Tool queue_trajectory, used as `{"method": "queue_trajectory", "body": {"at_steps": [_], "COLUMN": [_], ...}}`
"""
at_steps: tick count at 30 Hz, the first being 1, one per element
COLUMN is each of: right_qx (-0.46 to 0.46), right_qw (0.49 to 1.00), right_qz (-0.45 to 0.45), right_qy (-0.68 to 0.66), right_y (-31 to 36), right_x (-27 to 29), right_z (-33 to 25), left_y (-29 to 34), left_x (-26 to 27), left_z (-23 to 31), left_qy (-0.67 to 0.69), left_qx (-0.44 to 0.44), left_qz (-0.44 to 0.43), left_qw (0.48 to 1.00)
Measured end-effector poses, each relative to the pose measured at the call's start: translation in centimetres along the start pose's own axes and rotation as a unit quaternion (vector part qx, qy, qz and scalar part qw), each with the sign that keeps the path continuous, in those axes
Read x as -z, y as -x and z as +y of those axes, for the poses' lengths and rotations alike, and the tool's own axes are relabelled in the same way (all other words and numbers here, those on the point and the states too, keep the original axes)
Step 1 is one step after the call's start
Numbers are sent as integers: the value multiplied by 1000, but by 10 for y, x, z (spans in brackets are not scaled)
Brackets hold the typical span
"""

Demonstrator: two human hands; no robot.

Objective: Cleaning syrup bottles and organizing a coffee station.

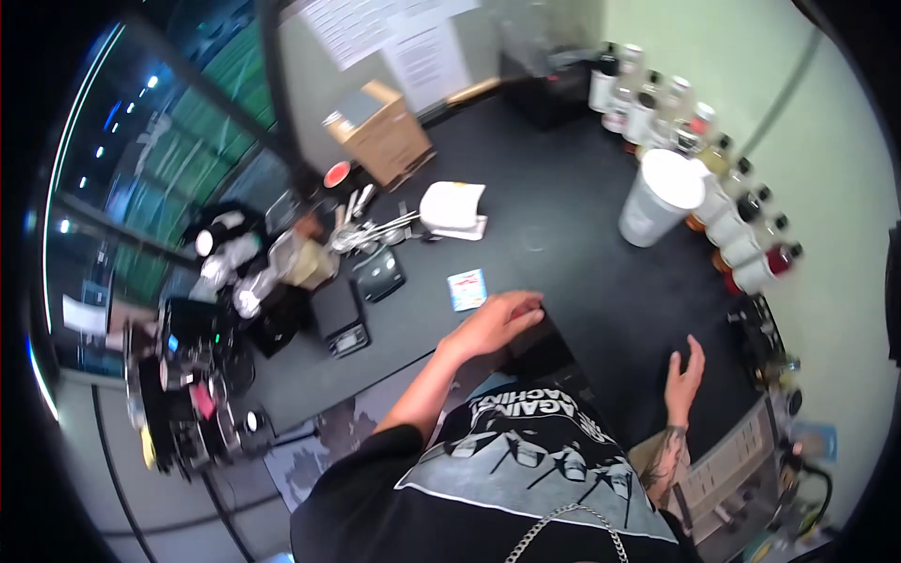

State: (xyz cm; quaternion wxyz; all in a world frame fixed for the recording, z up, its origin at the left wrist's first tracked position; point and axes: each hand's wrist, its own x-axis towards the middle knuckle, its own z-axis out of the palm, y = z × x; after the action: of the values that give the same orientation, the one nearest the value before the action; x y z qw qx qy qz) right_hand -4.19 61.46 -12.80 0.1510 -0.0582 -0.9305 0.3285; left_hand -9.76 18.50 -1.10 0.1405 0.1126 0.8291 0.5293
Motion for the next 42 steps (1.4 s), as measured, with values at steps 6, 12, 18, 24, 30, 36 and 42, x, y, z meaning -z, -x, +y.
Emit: {"method": "queue_trajectory", "body": {"at_steps": [6,12,18,24,30,36,42], "right_qx": [-107,-200,-236,-190,-209,-199,-79], "right_qw": [927,886,875,897,929,959,901], "right_qz": [-330,-376,-382,-367,-287,-129,-278], "right_qy": [140,184,182,159,100,-157,-322], "right_y": [-4,-23,-20,-18,-14,-24,-36], "right_x": [-106,-140,-134,-138,-126,-92,-58], "right_z": [-96,-128,-130,-146,-149,-171,-246], "left_y": [5,6,-34,-44,-53,-61,-60], "left_x": [95,200,316,368,394,313,79], "left_z": [-32,-106,-235,-296,-321,-183,-35], "left_qy": [-88,-173,-465,-620,-531,-162,49], "left_qx": [50,140,102,132,208,109,-57], "left_qz": [196,335,378,198,161,51,-229], "left_qw": [975,916,794,748,806,979,970]}}
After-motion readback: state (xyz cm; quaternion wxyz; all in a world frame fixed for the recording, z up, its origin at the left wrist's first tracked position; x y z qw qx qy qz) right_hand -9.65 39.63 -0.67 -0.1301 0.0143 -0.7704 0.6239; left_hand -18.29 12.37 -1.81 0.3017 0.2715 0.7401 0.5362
